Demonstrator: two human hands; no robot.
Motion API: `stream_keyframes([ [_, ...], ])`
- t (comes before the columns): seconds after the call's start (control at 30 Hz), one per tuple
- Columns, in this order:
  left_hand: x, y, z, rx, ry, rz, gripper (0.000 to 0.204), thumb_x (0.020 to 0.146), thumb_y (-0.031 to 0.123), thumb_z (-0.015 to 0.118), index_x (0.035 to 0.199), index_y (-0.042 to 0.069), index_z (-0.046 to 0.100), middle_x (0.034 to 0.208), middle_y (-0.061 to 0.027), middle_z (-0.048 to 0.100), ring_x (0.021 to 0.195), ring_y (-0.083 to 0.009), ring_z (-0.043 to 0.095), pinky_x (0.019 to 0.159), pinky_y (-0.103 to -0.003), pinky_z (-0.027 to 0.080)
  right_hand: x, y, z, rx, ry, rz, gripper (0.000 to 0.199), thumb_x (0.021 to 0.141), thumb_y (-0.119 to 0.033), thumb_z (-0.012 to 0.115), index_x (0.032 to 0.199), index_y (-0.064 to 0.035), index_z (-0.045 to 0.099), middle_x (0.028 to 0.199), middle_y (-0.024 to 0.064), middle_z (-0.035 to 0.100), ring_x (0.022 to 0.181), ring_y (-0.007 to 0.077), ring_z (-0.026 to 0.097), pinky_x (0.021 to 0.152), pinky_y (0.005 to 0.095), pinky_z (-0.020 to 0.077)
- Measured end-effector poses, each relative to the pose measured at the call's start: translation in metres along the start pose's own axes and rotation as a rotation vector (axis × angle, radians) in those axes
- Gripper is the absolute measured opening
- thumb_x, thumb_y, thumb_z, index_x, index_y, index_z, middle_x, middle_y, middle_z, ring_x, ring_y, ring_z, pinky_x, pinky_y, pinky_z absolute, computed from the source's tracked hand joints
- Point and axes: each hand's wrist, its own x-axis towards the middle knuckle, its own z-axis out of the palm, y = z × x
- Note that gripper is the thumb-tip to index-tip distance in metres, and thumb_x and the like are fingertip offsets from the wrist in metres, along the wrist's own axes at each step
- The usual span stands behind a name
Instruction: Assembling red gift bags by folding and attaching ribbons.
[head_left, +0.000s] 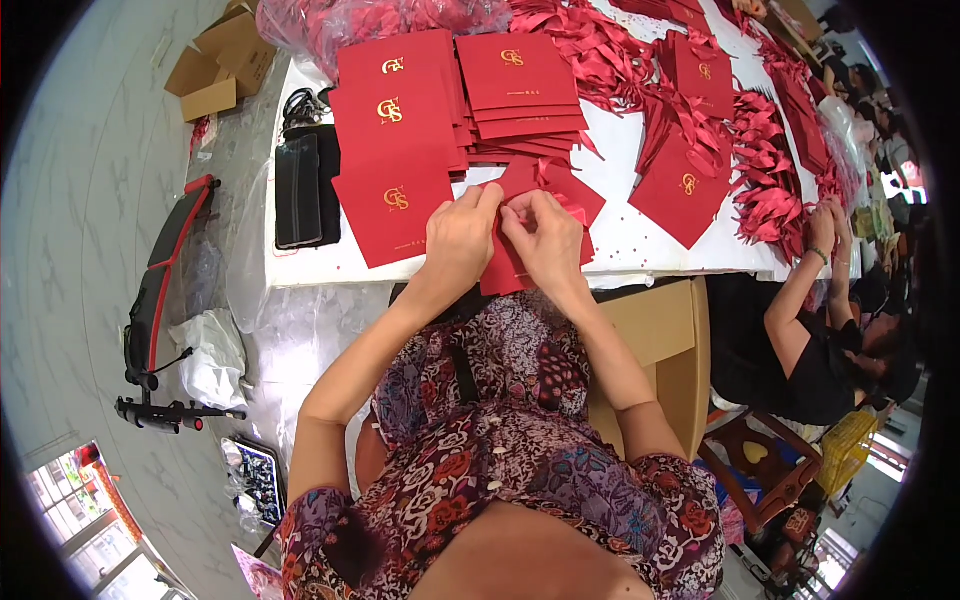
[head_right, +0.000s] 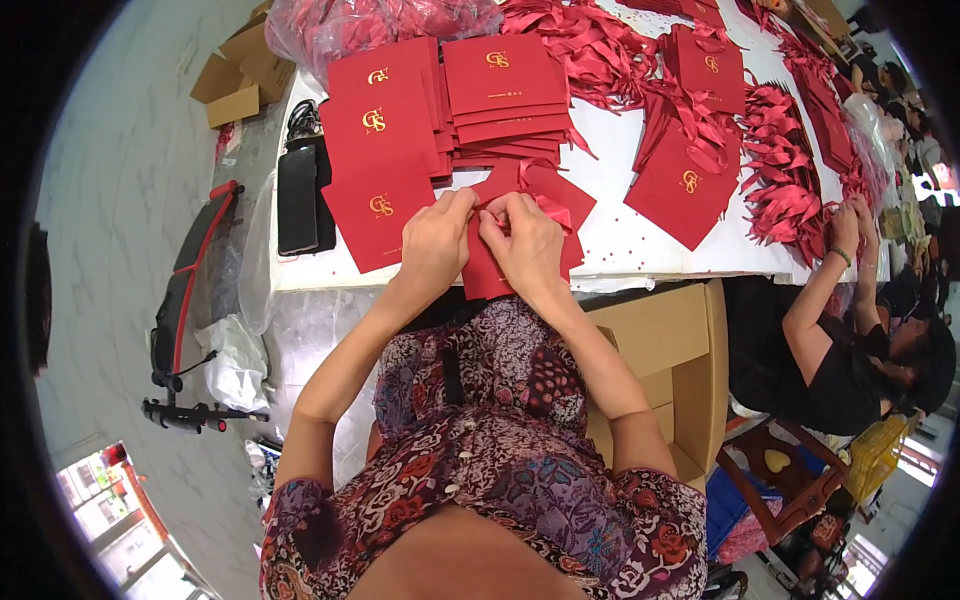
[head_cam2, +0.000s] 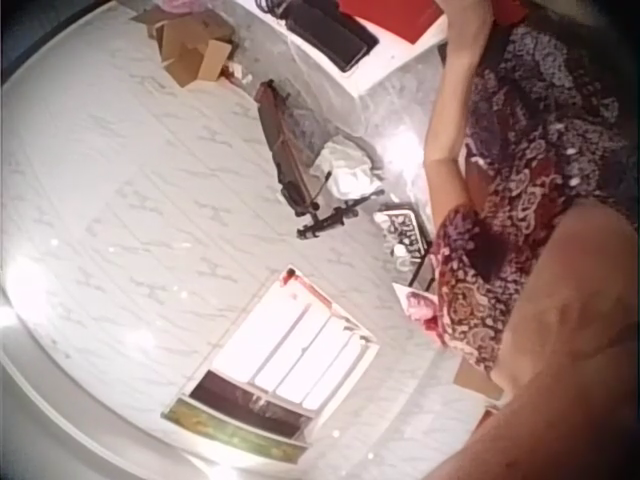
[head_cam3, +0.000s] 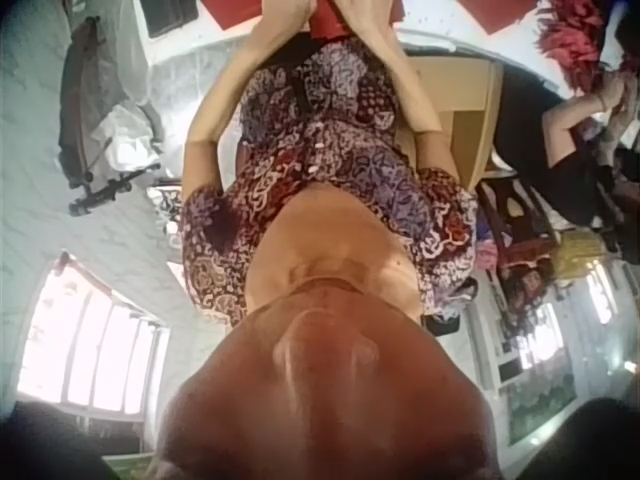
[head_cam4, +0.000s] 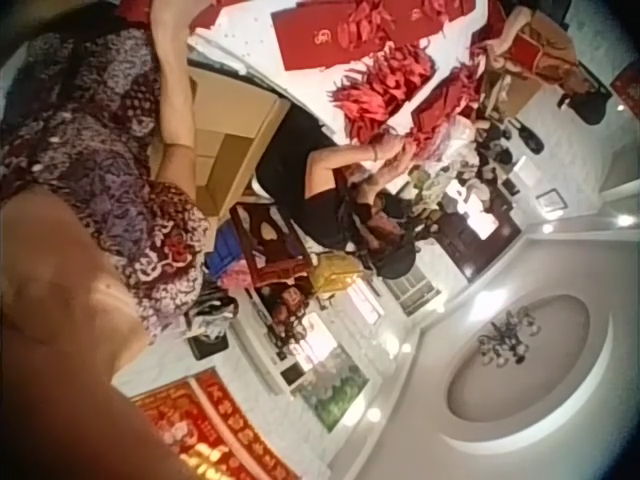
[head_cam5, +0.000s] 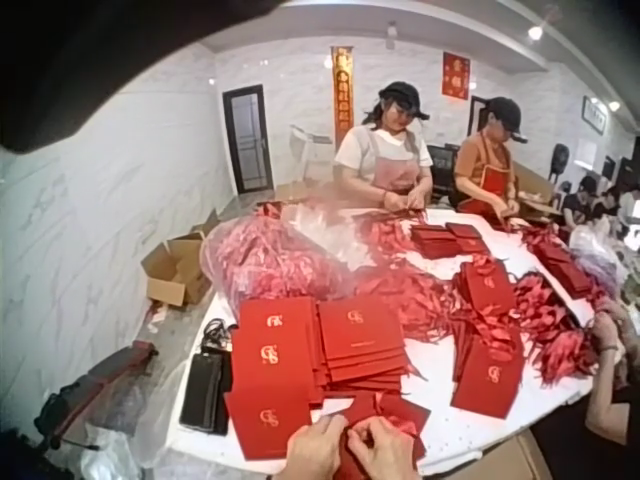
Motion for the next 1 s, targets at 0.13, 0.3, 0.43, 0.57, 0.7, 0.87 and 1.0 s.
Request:
stream_keyframes([
  [0.13,0.003,-0.005,-0.006,-0.165,-0.061,-0.113,0.009,0.089,0.003,0.058,0.098,0.005,0.058,0.082,-0.0164,0.064,0.075,-0.0387,0.064,0.064,-0.046,0.050,-0.005,-0.007,0.003,-0.064,0.018,-0.080,0.017,0.084,-0.011,0.074,0.086,-0.0026,0.060,0.081,0.0112,0.064,0.068,0.0291,0.065,0.059,0.0392,0.0499],
  [0.3,0.005,0.002,-0.011,-0.218,-0.020,-0.114,0.007,0.088,0.004,0.060,0.095,0.004,0.059,0.083,-0.0163,0.066,0.074,-0.0379,0.065,0.064,-0.045,0.051,-0.006,-0.013,0.000,-0.063,0.037,-0.072,0.016,0.086,-0.009,0.073,0.090,-0.0016,0.060,0.083,0.0122,0.065,0.071,0.0314,0.066,0.061,0.0391,0.0509],
  [0.43,0.007,0.004,-0.017,-0.294,-0.021,-0.128,0.014,0.086,0.012,0.070,0.093,0.004,0.061,0.075,-0.0121,0.065,0.059,-0.0270,0.061,0.056,-0.038,0.047,0.000,-0.017,-0.012,0.010,-0.019,-0.111,0.016,0.086,-0.007,0.072,0.095,-0.0001,0.061,0.084,0.0124,0.067,0.074,0.0302,0.068,0.064,0.0374,0.0530],
  [0.57,0.013,-0.002,-0.019,-0.307,-0.040,-0.148,0.022,0.082,0.017,0.077,0.092,0.005,0.061,0.070,-0.0088,0.062,0.052,-0.0195,0.054,0.052,-0.034,0.043,0.008,-0.024,-0.033,0.249,-0.200,0.058,0.016,0.087,-0.005,0.071,0.100,-0.0005,0.064,0.086,0.0131,0.068,0.080,0.0282,0.071,0.071,0.0357,0.0545],
  [0.7,0.010,-0.001,-0.022,-0.320,-0.073,-0.117,0.022,0.081,0.014,0.078,0.092,0.004,0.062,0.072,-0.0087,0.062,0.052,-0.0200,0.053,0.052,-0.035,0.042,0.025,-0.032,-0.061,0.012,-0.192,-0.001,0.014,0.091,-0.014,0.067,0.097,-0.0023,0.069,0.089,0.0138,0.066,0.079,0.0317,0.067,0.072,0.0386,0.0524],
  [0.87,0.005,0.006,-0.025,-0.339,-0.009,0.096,0.016,0.083,0.010,0.075,0.090,0.004,0.063,0.077,-0.0102,0.063,0.062,-0.0265,0.059,0.058,-0.037,0.047,0.047,-0.015,-0.067,-0.177,-0.437,-0.195,0.018,0.093,-0.016,0.066,0.091,0.0003,0.072,0.086,0.0107,0.067,0.077,0.0227,0.065,0.072,0.0316,0.0492],
  [1.0,0.006,0.005,-0.036,-0.275,-0.101,0.215,0.013,0.084,0.010,0.073,0.090,0.004,0.063,0.080,-0.0097,0.064,0.075,-0.0290,0.063,0.068,-0.038,0.049,0.063,-0.002,-0.071,0.220,-0.764,0.005,0.018,0.090,-0.016,0.068,0.093,0.0014,0.074,0.083,0.0121,0.069,0.076,0.0227,0.067,0.071,0.0334,0.0509],
])
